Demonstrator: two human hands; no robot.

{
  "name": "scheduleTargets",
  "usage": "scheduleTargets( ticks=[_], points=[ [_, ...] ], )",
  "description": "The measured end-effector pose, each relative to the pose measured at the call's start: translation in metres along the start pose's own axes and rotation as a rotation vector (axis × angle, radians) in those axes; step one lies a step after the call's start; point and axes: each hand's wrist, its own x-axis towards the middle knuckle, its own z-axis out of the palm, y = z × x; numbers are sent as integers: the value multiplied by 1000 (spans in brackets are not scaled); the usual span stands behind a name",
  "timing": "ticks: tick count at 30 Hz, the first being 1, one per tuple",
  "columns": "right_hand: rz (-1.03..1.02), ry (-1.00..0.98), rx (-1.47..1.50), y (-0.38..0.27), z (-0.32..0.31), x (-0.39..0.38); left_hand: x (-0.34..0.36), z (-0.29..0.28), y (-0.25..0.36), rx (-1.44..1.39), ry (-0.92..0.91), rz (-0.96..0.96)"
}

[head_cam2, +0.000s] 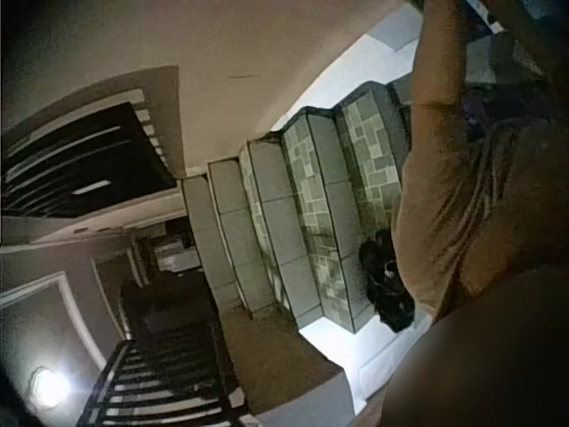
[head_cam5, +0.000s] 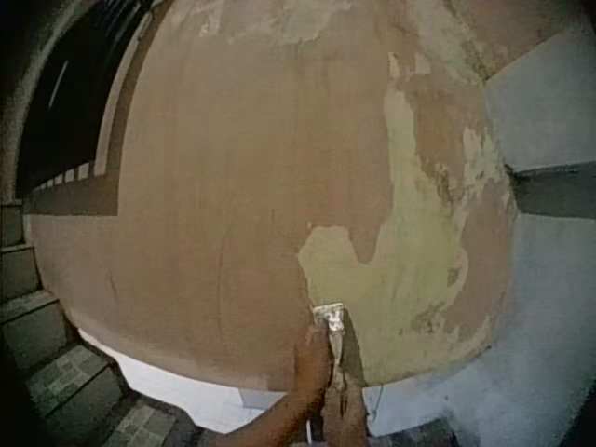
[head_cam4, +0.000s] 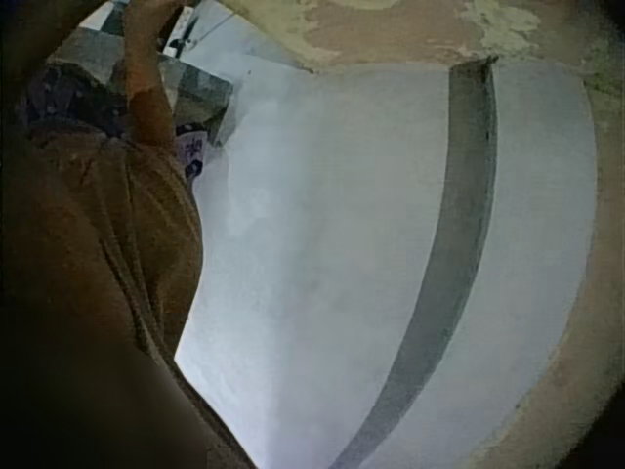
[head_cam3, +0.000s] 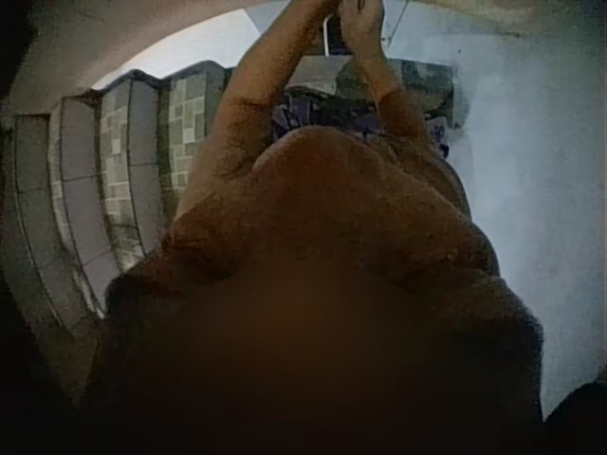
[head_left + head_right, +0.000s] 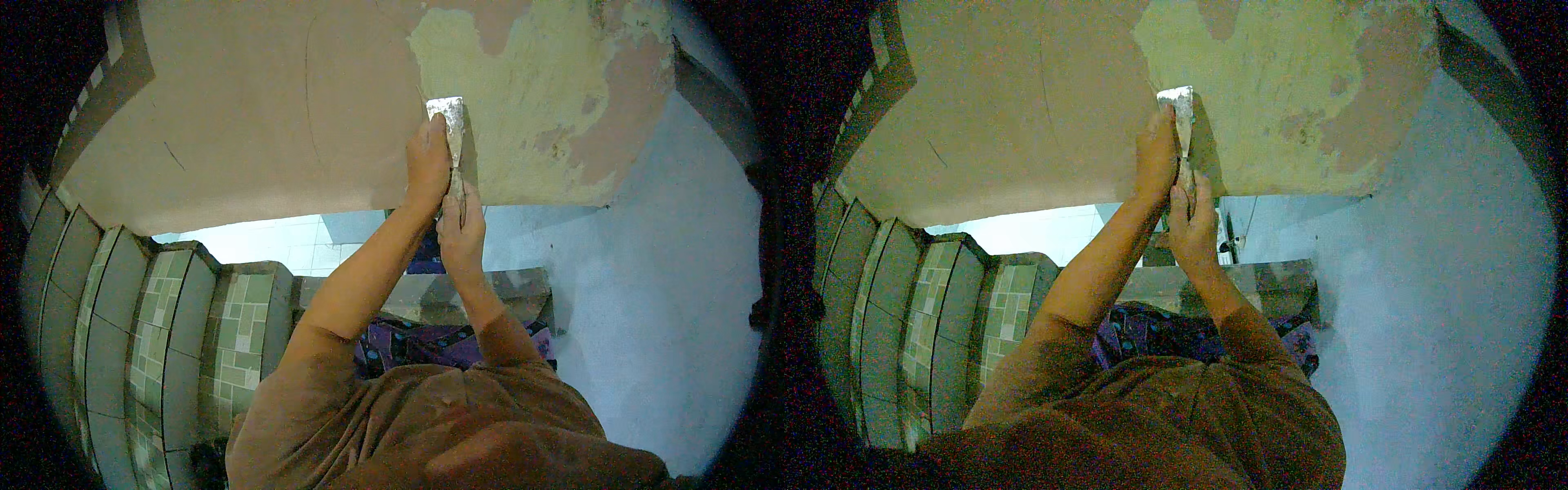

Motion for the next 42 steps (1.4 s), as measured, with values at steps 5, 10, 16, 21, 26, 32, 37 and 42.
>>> scheduleTargets(
  ticks=[5,10,16,21,26,32,37,42],
  points=[
    [-105,-6,70,-1,0,-4,-5,-1,2,90,-7,-8],
    [106,9,163,-8,0,-7,-6,1,5,14,20,0],
    [37,12,137,-13,3,-6,-5,2,-2,-18,34,112],
    [80,-48,160,-17,-1,-3,-2,1,1,38,37,121],
    [40,-9,173,-14,2,-4,-5,-1,9,26,20,-1],
    [26,-21,122,-4,4,-2,-3,-1,7,7,45,42],
    [14,-12,93,-7,4,-2,2,-2,2,91,53,84],
    [40,-28,152,-14,5,-2,4,-3,-1,107,41,93]
  ],
)
